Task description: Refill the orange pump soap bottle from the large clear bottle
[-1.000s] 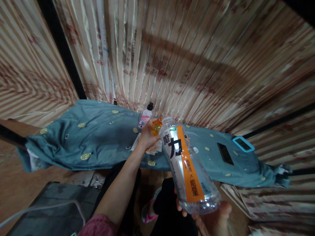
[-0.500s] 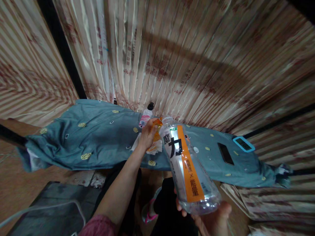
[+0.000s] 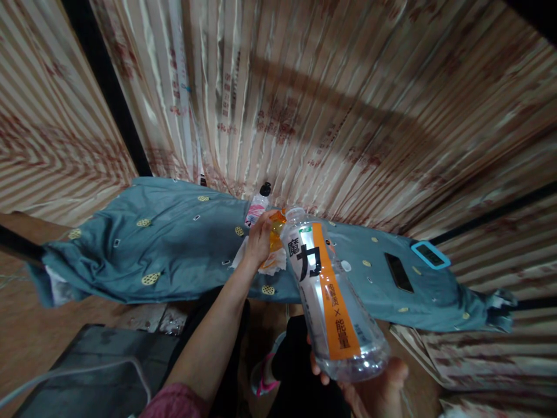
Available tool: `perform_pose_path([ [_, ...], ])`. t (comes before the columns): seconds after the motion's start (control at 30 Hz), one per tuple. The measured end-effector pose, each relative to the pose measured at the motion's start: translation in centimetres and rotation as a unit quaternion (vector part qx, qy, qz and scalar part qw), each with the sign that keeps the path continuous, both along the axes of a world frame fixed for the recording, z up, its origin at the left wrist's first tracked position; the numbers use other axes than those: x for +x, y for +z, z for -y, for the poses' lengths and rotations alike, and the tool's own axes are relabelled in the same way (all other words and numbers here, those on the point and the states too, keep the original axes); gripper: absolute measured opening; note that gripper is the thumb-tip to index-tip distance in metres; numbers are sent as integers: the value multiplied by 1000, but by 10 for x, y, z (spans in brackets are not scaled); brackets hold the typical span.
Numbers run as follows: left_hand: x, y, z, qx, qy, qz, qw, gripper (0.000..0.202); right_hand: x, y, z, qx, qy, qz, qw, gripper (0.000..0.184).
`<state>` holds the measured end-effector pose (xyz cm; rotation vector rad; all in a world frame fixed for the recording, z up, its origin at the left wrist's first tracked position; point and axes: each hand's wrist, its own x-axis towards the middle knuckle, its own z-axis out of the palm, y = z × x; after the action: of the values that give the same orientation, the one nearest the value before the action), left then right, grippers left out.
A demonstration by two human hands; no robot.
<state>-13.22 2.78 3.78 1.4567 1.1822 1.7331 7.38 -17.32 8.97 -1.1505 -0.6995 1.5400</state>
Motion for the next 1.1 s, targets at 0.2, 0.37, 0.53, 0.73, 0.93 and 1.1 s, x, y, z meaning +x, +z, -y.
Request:
perform_pose_path([
  [0.2, -1, -3, -2, 1, -1, 8, 1000, 65, 3, -3, -1, 3, 11, 10, 1000, 88],
  [0.37, -2, -6, -4, 1, 3, 12, 1000, 64, 1, 2, -1, -9, 1, -10, 1000, 82],
  [0.53, -3, -5, -5, 2, -1, 14, 1000, 63, -6, 7, -1, -23, -18, -3, 1000, 83],
  [0.73, -2, -5, -4, -9, -2, 19, 1000, 64, -6, 5, -1, -13, -19, 33, 999, 90],
  [0.93, -2, -4, -3, -15, -1, 21, 1000, 64, -5, 2, -2, -4, -14, 13, 1000, 88],
  [1.1, -3, -1, -1, -8, 0, 22, 1000, 56, -9, 6, -3, 4, 5, 15, 1000, 95],
])
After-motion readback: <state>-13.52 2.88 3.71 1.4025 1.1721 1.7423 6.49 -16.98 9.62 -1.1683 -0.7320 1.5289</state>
